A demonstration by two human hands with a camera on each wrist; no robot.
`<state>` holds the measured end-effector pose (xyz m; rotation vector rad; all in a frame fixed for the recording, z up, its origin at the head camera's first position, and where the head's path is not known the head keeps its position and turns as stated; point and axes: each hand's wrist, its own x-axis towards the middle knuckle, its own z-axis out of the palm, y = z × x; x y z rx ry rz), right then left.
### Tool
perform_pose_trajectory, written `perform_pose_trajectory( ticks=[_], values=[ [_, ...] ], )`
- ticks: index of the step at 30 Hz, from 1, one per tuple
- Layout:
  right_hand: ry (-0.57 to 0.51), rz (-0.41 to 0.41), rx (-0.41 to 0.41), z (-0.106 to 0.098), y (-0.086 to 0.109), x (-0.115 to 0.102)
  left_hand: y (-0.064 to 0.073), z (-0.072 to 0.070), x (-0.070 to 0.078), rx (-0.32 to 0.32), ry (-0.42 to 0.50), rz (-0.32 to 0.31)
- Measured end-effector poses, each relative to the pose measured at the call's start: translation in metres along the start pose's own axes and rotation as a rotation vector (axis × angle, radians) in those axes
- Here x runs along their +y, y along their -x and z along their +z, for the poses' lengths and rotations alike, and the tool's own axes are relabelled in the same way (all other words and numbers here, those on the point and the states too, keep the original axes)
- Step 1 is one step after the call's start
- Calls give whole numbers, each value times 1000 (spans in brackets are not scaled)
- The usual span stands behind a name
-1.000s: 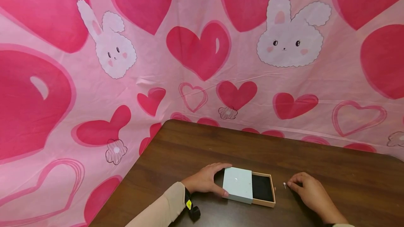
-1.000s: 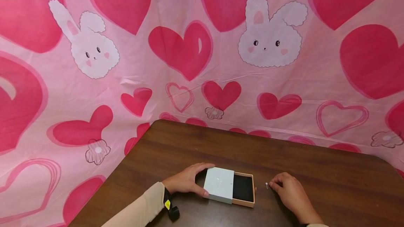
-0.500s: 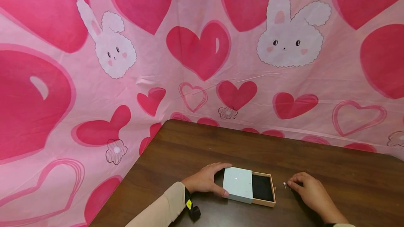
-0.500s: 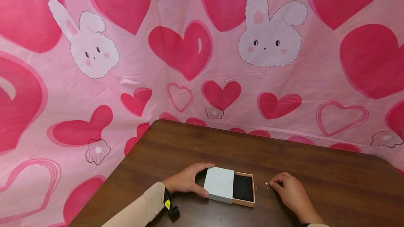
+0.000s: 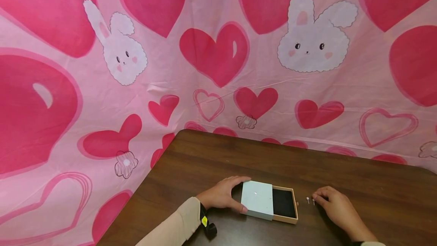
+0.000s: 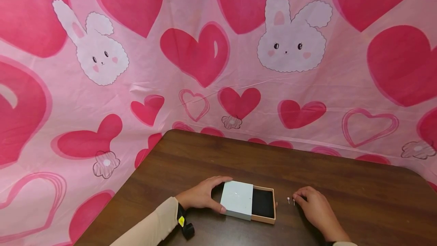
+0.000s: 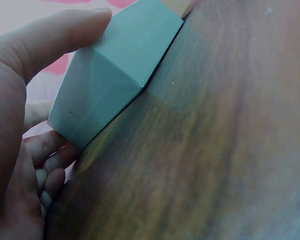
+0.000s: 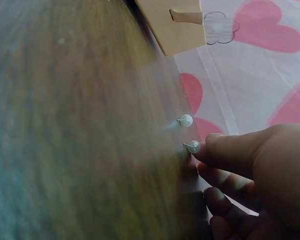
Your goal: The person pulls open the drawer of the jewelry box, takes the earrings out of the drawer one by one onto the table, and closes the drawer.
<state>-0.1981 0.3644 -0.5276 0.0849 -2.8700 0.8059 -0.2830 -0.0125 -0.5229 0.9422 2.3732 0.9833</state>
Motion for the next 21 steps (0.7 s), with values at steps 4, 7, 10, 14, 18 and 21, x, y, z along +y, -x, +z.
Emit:
perform_pose_trajectory(
  ticks=[4,7,10,14,18,21],
  values=[
    [6,-1,1,0,-1,0,0,0,0,0,-3,3],
    [3,2,-8,-1,-1,0,0,-1,-1,-1,-5,14],
    [-1,10,-18,-2,-1,0,0,-1,-1,-5,-2,16],
    [-3,16,-22,-2,0,0,0,0,-1,-5,3,9],
    [-7,20,-25,-2,0,-1,0,0,-1,-4,-2,15],
    [-10,26,-30,-2,0,-1,1,-1,0,-3,-4,21]
  ],
)
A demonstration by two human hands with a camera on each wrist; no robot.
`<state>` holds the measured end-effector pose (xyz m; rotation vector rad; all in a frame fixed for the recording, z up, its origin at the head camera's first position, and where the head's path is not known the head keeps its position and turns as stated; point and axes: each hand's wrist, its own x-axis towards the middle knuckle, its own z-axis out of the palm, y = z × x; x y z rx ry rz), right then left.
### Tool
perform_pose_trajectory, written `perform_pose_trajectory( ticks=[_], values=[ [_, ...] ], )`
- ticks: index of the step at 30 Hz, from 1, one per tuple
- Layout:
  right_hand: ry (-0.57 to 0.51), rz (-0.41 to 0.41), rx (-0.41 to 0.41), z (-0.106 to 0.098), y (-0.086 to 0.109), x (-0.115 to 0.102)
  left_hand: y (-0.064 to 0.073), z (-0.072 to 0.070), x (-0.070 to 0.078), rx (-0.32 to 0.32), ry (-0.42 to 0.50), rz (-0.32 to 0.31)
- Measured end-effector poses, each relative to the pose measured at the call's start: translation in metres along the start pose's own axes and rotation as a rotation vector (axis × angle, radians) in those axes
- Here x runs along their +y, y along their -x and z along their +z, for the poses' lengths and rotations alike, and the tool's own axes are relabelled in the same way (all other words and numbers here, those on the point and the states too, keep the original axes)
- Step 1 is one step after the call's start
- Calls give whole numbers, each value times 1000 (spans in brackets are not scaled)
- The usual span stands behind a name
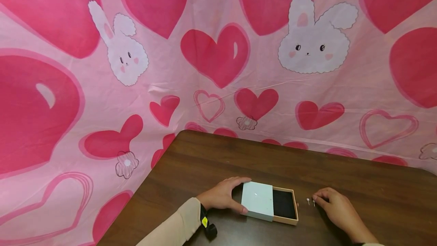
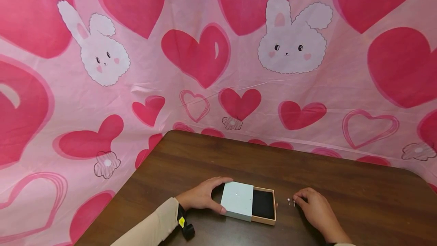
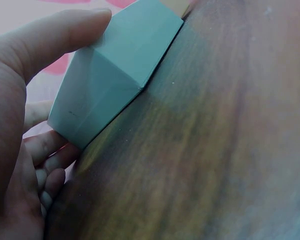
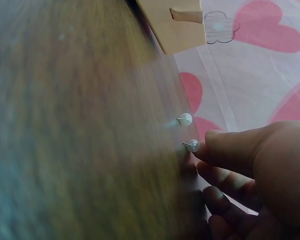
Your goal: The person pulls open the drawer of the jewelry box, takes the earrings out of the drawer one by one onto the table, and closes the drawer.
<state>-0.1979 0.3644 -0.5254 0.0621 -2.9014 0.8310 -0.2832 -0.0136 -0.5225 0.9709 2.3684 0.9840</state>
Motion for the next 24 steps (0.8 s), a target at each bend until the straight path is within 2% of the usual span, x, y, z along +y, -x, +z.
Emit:
perform_pose_trajectory(
  ticks=[8,19,24],
  values=[
    [-8,4,-5,-2,-1,-1,1,0,0,4,-4,15],
    [-27,-27,84,-7,1,-11,-1,0,-2,3,0,23],
    [-39,-17,95,-9,1,-19,-2,1,-3,2,0,18]
  ],
)
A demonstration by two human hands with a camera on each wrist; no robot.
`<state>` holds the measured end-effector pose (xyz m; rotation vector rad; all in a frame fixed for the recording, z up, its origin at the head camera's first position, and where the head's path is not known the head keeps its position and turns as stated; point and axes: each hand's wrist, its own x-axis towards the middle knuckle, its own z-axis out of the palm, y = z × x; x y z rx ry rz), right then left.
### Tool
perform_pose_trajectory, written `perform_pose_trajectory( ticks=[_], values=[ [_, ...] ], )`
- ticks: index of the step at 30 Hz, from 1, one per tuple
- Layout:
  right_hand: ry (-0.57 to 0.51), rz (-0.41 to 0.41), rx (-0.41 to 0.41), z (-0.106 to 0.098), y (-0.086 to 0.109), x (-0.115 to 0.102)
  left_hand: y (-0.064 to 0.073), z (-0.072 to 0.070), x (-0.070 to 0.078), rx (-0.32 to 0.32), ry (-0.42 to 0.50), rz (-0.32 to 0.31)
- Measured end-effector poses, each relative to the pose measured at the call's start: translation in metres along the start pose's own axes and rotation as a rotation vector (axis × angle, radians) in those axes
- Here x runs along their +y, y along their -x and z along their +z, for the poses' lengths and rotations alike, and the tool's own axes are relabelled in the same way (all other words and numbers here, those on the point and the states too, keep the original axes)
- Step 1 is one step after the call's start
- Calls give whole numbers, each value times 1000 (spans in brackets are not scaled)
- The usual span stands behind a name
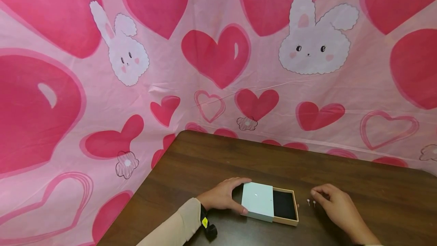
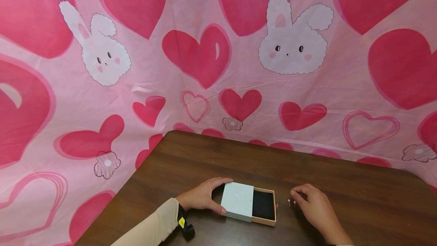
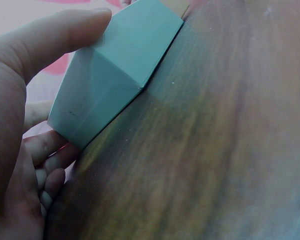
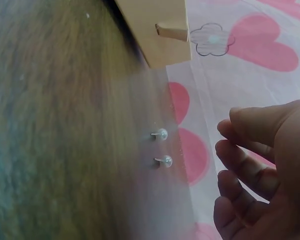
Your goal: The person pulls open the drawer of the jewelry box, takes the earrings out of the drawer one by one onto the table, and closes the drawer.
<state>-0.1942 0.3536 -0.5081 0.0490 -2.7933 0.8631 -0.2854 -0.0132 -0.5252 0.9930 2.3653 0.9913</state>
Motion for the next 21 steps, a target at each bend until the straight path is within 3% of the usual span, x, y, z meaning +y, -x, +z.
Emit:
perform_pose_trajectory(
  ticks=[12,21],
  values=[
    [-27,57,-90,-5,0,-10,0,0,0,-4,-7,-3],
    [-26,34,-105,-3,-1,-12,0,0,1,-10,0,-8]
  ],
)
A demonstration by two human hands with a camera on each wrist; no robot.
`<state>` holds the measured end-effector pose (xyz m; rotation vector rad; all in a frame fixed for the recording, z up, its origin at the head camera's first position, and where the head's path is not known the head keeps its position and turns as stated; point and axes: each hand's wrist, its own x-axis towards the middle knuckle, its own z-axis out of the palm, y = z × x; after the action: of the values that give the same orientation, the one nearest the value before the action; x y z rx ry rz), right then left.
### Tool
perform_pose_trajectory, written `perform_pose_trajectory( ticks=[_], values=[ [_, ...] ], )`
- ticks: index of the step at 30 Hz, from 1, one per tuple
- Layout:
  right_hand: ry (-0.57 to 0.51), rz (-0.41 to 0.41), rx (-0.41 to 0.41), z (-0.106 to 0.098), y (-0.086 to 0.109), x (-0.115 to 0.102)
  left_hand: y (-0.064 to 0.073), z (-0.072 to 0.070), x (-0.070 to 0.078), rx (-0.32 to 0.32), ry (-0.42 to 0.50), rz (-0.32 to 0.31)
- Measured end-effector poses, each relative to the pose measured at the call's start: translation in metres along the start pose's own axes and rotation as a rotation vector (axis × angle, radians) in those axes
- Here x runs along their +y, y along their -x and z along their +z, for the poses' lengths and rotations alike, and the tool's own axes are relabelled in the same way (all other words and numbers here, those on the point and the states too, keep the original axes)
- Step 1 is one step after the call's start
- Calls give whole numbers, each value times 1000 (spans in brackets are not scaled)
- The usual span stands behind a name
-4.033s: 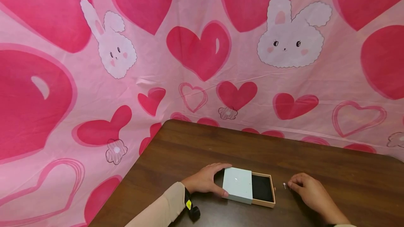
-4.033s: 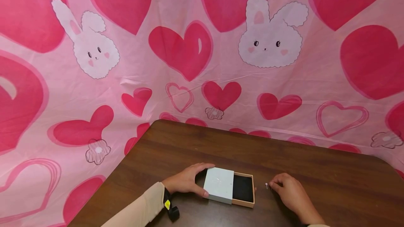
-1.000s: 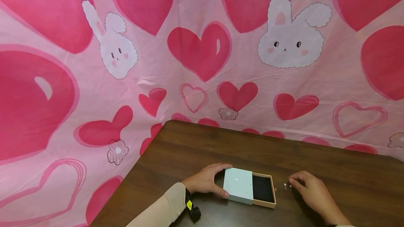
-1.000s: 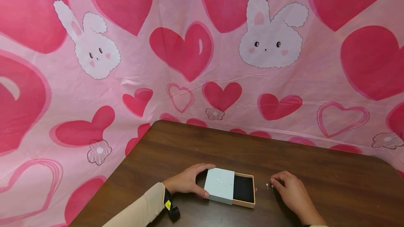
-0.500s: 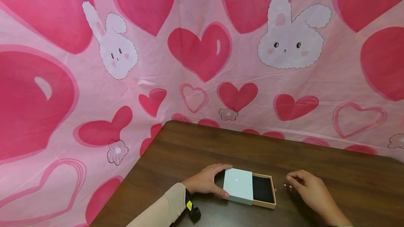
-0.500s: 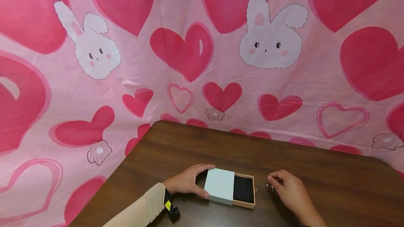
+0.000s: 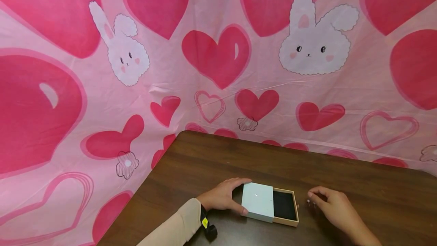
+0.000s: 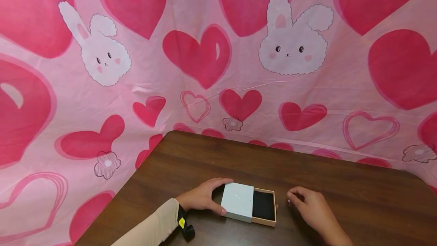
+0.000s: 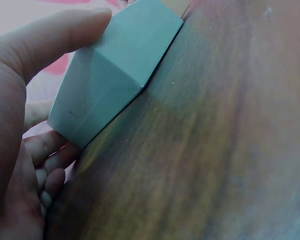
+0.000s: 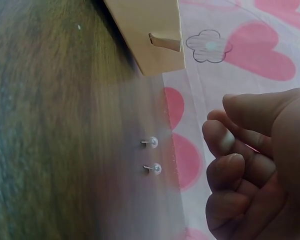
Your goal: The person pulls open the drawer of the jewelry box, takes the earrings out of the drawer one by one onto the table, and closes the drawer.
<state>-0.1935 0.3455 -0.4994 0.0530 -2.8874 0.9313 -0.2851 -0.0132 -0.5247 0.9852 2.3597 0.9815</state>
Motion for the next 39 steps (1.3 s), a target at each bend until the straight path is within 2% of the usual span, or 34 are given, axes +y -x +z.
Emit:
perform_pose_trajectory(
  ticks=[8,17,39],
  values=[
    [-2,-8,-75,1,-2,-1,0,0,0,2,8,17],
    [2,-54,-68,7,0,-6,0,0,0,2,12,8],
    [-48,-70,-130,19,0,-13,0,0,-1,6,3,6]
  ],
)
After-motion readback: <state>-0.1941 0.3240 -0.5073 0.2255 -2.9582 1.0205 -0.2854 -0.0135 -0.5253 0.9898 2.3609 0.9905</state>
